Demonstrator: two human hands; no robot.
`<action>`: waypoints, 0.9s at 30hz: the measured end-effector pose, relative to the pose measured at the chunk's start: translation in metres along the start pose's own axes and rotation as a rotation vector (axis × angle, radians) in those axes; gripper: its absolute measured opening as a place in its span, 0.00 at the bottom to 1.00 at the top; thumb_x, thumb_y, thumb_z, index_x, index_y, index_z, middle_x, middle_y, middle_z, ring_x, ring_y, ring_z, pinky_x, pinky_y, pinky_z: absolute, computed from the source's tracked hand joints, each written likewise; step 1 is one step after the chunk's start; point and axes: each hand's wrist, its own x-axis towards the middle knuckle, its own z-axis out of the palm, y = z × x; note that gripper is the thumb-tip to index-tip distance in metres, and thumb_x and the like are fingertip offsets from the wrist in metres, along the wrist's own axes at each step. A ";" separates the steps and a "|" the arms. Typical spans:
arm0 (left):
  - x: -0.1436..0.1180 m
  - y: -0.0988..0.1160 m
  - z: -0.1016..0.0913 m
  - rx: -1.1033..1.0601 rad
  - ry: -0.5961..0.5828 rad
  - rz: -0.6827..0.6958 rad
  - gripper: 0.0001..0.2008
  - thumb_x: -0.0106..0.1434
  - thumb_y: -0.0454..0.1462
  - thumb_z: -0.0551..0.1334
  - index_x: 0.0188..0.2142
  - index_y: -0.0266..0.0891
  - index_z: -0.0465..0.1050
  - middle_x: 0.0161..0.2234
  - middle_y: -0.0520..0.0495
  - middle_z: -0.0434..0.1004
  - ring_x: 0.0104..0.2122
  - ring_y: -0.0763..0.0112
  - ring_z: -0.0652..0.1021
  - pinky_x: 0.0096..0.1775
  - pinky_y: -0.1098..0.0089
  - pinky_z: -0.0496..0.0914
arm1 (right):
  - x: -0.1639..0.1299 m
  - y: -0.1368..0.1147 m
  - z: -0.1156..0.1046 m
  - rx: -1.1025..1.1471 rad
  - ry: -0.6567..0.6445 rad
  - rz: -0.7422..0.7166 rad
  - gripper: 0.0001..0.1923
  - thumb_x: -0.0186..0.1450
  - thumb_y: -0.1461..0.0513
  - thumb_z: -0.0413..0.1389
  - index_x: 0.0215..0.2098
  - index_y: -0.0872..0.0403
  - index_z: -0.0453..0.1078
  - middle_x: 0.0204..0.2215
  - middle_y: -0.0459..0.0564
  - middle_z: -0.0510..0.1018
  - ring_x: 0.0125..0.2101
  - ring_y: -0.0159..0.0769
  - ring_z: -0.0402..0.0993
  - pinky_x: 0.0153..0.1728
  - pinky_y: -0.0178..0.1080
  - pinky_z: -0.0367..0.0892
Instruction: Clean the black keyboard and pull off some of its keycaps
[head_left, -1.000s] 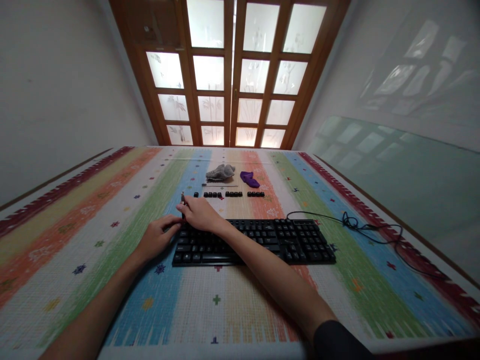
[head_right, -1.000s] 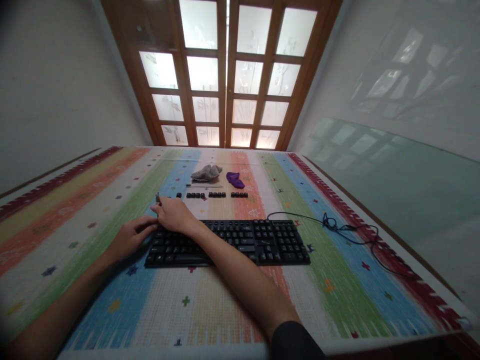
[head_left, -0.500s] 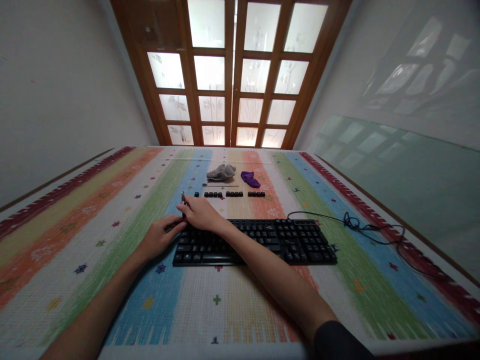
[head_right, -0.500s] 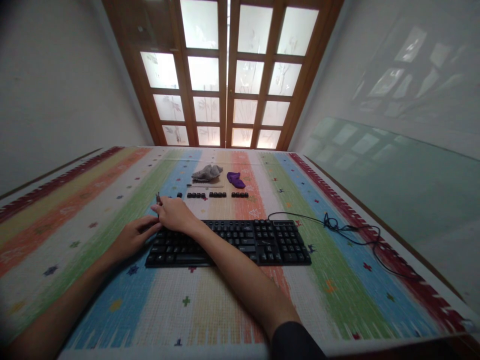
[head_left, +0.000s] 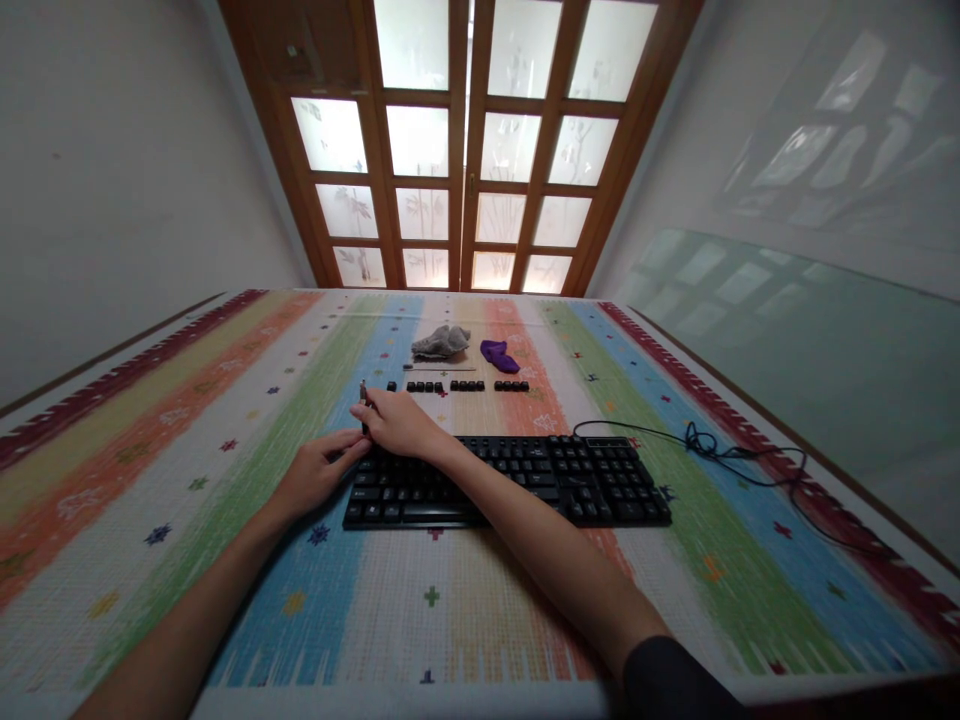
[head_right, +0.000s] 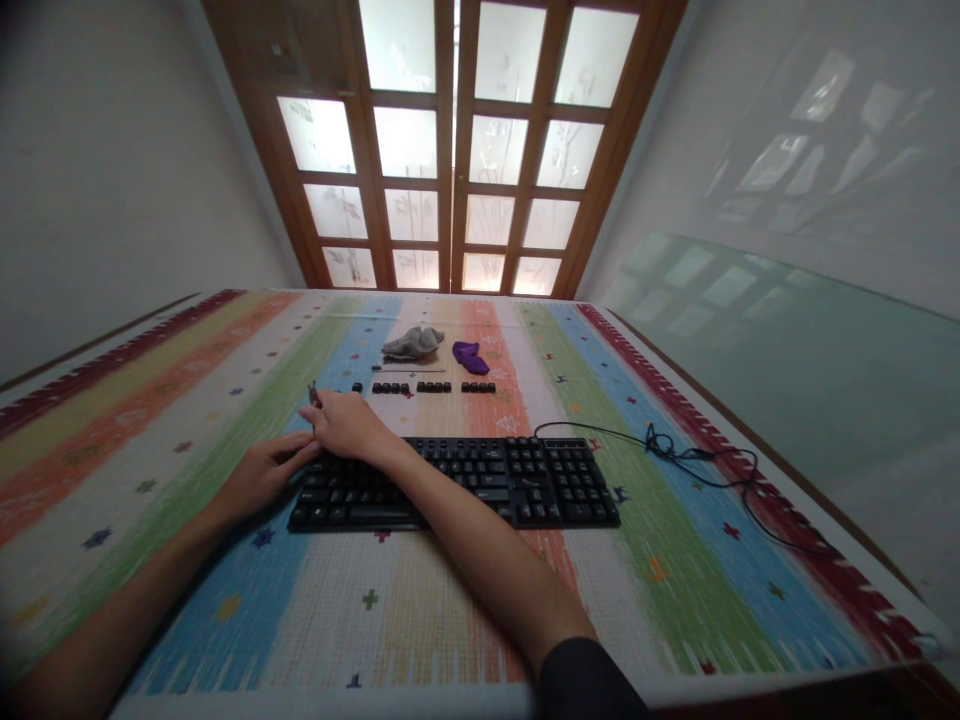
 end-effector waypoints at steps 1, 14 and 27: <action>0.000 0.000 0.000 -0.003 0.002 -0.006 0.27 0.59 0.61 0.58 0.35 0.43 0.83 0.42 0.46 0.85 0.46 0.52 0.80 0.54 0.57 0.70 | 0.000 0.000 0.000 -0.004 0.000 0.000 0.12 0.74 0.60 0.50 0.37 0.58 0.72 0.37 0.55 0.81 0.38 0.38 0.76 0.39 0.36 0.63; 0.002 0.003 -0.002 -0.023 0.002 -0.012 0.28 0.57 0.63 0.59 0.31 0.44 0.84 0.43 0.46 0.85 0.46 0.52 0.81 0.53 0.58 0.71 | 0.005 0.000 -0.002 -0.053 -0.027 -0.013 0.13 0.73 0.59 0.50 0.34 0.56 0.71 0.35 0.55 0.81 0.36 0.39 0.75 0.38 0.37 0.64; 0.001 0.000 -0.001 -0.025 0.029 -0.016 0.27 0.58 0.61 0.59 0.37 0.45 0.84 0.44 0.46 0.85 0.46 0.53 0.81 0.53 0.58 0.70 | 0.014 0.012 0.000 0.099 -0.078 0.096 0.16 0.74 0.61 0.48 0.29 0.55 0.69 0.25 0.50 0.78 0.31 0.35 0.76 0.38 0.35 0.66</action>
